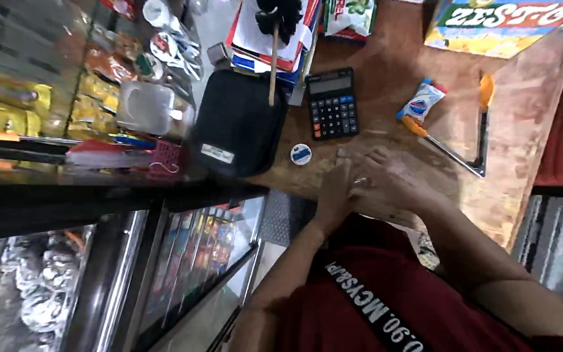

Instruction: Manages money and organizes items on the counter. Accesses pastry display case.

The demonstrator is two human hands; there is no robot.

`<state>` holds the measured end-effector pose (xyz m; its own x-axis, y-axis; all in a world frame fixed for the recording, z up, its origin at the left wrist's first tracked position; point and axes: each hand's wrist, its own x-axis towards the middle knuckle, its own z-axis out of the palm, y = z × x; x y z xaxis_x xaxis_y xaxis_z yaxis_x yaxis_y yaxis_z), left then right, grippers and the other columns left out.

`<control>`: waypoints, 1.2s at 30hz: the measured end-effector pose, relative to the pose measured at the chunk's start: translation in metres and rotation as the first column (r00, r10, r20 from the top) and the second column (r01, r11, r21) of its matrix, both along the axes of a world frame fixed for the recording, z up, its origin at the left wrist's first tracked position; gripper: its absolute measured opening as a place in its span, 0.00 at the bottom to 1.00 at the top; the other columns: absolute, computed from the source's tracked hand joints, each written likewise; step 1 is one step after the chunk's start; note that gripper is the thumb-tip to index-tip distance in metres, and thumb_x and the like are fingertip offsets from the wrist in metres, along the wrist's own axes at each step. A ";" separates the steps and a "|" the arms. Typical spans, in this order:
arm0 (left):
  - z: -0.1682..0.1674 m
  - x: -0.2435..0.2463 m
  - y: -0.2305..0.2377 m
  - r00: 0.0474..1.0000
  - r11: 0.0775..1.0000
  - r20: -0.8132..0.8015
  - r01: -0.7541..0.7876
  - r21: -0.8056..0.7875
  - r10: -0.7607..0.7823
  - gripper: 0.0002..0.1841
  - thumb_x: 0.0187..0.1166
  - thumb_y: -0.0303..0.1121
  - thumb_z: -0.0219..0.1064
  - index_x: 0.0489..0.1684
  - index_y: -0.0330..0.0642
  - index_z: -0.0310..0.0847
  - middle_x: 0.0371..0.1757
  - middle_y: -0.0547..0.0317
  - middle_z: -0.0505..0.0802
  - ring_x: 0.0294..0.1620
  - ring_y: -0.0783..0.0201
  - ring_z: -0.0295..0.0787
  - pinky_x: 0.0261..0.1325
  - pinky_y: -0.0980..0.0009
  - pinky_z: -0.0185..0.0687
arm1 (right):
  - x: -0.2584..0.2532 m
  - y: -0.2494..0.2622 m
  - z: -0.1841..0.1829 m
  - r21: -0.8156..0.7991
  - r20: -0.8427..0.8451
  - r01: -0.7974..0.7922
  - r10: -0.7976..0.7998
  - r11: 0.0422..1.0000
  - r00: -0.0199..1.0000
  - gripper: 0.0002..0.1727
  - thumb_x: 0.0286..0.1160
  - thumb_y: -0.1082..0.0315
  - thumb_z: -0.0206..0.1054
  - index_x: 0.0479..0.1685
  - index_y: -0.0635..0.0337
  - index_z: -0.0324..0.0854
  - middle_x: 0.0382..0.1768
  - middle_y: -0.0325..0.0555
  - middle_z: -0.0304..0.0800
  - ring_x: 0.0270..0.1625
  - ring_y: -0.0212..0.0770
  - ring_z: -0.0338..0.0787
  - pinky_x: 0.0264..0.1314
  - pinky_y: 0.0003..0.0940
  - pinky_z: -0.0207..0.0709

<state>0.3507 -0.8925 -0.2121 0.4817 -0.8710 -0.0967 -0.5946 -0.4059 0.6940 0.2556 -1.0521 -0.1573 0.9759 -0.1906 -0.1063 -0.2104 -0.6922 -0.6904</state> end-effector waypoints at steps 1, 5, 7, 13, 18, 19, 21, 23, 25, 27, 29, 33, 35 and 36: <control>-0.005 0.003 0.015 0.991 0.996 -0.105 -0.086 0.002 0.086 0.42 0.70 0.37 0.79 0.84 0.28 0.64 0.76 0.31 0.80 0.78 0.40 0.77 0.80 0.44 0.71 | 0.006 0.001 -0.002 0.131 0.024 0.014 -0.017 0.991 1.000 0.35 0.75 0.59 0.75 0.81 0.62 0.72 0.69 0.57 0.85 0.71 0.54 0.85 0.74 0.51 0.80; -0.028 -0.001 0.061 0.904 0.897 -0.295 -0.381 -0.223 0.310 0.40 0.63 0.29 0.81 0.78 0.26 0.66 0.70 0.35 0.84 0.70 0.51 0.84 0.75 0.56 0.80 | 0.039 -0.001 -0.052 0.062 -0.078 0.204 -0.199 0.977 0.977 0.20 0.88 0.67 0.60 0.73 0.65 0.79 0.64 0.66 0.86 0.64 0.63 0.88 0.69 0.63 0.79; -0.029 0.001 0.068 0.882 0.852 -0.343 -0.428 -0.301 0.322 0.40 0.63 0.26 0.81 0.78 0.26 0.65 0.68 0.38 0.86 0.68 0.58 0.86 0.72 0.61 0.83 | 0.049 0.000 -0.083 -0.065 -0.093 0.219 -0.225 0.973 0.970 0.21 0.85 0.68 0.63 0.75 0.60 0.80 0.64 0.68 0.84 0.64 0.69 0.86 0.65 0.69 0.79; -0.040 0.013 0.060 0.876 0.817 -0.401 -0.428 -0.385 0.270 0.40 0.63 0.24 0.82 0.78 0.29 0.65 0.73 0.38 0.82 0.73 0.55 0.82 0.76 0.60 0.80 | 0.054 0.000 -0.100 -0.023 -0.109 0.285 -0.286 0.958 0.952 0.15 0.82 0.71 0.65 0.64 0.62 0.85 0.67 0.64 0.84 0.66 0.66 0.86 0.68 0.68 0.78; -0.056 0.031 0.040 0.887 0.843 -0.385 -0.399 -0.361 0.255 0.41 0.67 0.24 0.80 0.83 0.31 0.63 0.80 0.37 0.77 0.79 0.49 0.76 0.80 0.56 0.74 | 0.061 -0.001 -0.104 -0.093 -0.139 0.252 -0.263 0.963 0.955 0.17 0.87 0.68 0.60 0.69 0.56 0.85 0.66 0.64 0.84 0.62 0.68 0.88 0.62 0.70 0.79; -0.057 0.034 0.037 0.891 0.848 -0.379 -0.389 -0.360 0.249 0.41 0.67 0.25 0.80 0.83 0.29 0.62 0.80 0.35 0.76 0.80 0.48 0.75 0.81 0.55 0.73 | 0.063 -0.003 -0.102 -0.090 -0.168 0.244 -0.256 0.966 0.952 0.16 0.87 0.67 0.61 0.68 0.57 0.86 0.66 0.64 0.84 0.64 0.68 0.87 0.64 0.70 0.79; -0.060 0.038 0.031 0.890 0.855 -0.389 -0.382 -0.352 0.237 0.42 0.67 0.25 0.80 0.84 0.26 0.60 0.82 0.32 0.73 0.83 0.47 0.72 0.84 0.57 0.69 | 0.065 -0.009 -0.096 -0.057 -0.206 0.233 -0.240 0.971 0.949 0.15 0.86 0.66 0.63 0.65 0.61 0.85 0.66 0.65 0.85 0.67 0.67 0.86 0.69 0.70 0.77; -0.061 0.039 0.034 0.899 0.862 -0.373 -0.364 -0.352 0.228 0.42 0.68 0.25 0.79 0.85 0.26 0.59 0.84 0.32 0.71 0.84 0.48 0.70 0.85 0.58 0.67 | 0.069 -0.013 -0.089 -0.049 -0.236 0.228 -0.233 0.973 0.944 0.17 0.84 0.65 0.65 0.65 0.64 0.83 0.66 0.67 0.84 0.67 0.69 0.85 0.68 0.71 0.76; -0.057 0.037 0.043 0.913 0.878 -0.322 -0.354 -0.322 0.250 0.43 0.69 0.25 0.79 0.86 0.32 0.59 0.83 0.37 0.74 0.81 0.49 0.75 0.82 0.55 0.73 | 0.078 -0.011 -0.081 -0.088 -0.172 0.205 -0.217 0.975 0.961 0.16 0.84 0.66 0.65 0.62 0.65 0.84 0.64 0.68 0.84 0.63 0.68 0.87 0.64 0.70 0.79; -0.057 0.031 0.050 0.917 0.874 -0.276 -0.369 -0.315 0.287 0.42 0.68 0.27 0.81 0.84 0.30 0.61 0.76 0.35 0.80 0.75 0.49 0.81 0.78 0.54 0.77 | 0.091 -0.005 -0.073 -0.074 -0.003 0.129 -0.130 0.989 0.992 0.12 0.80 0.72 0.66 0.57 0.65 0.88 0.56 0.65 0.87 0.58 0.63 0.89 0.63 0.62 0.82; -0.056 0.025 0.057 0.906 0.857 -0.281 -0.401 -0.324 0.318 0.41 0.65 0.29 0.82 0.79 0.27 0.64 0.70 0.35 0.83 0.71 0.51 0.83 0.75 0.56 0.79 | 0.112 0.001 -0.072 -0.042 0.098 -0.013 0.017 0.999 0.995 0.11 0.77 0.74 0.68 0.54 0.66 0.89 0.55 0.63 0.88 0.59 0.61 0.90 0.66 0.58 0.82; -0.049 0.016 0.076 0.871 0.841 -0.321 -0.462 -0.281 0.371 0.41 0.62 0.32 0.83 0.76 0.24 0.66 0.67 0.35 0.85 0.68 0.55 0.84 0.73 0.60 0.81 | 0.153 0.024 -0.080 -0.173 -0.108 -0.285 0.270 0.943 0.957 0.27 0.73 0.64 0.77 0.72 0.61 0.82 0.75 0.61 0.79 0.77 0.67 0.76 0.68 0.65 0.78; -0.048 0.014 0.086 0.860 0.823 -0.326 -0.487 -0.292 0.393 0.41 0.61 0.30 0.82 0.76 0.22 0.65 0.64 0.35 0.87 0.65 0.57 0.87 0.70 0.62 0.84 | 0.160 0.030 -0.092 -0.239 -0.108 -0.343 0.326 0.908 0.939 0.27 0.72 0.64 0.77 0.72 0.61 0.82 0.74 0.62 0.80 0.78 0.70 0.75 0.69 0.64 0.77; -0.048 0.014 0.091 0.855 0.809 -0.321 -0.501 -0.307 0.407 0.41 0.61 0.30 0.82 0.76 0.22 0.66 0.62 0.37 0.88 0.62 0.59 0.89 0.68 0.63 0.85 | 0.159 0.030 -0.096 -0.234 -0.076 -0.335 0.326 0.913 0.942 0.26 0.72 0.66 0.77 0.70 0.62 0.83 0.71 0.63 0.81 0.77 0.69 0.76 0.70 0.63 0.76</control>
<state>0.3645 -0.8015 -0.2599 0.8349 -0.5498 0.0262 -0.2117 -0.2767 0.9373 0.4143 -1.0220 -0.2530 0.9841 0.1183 -0.1325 0.0384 -0.8700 -0.4916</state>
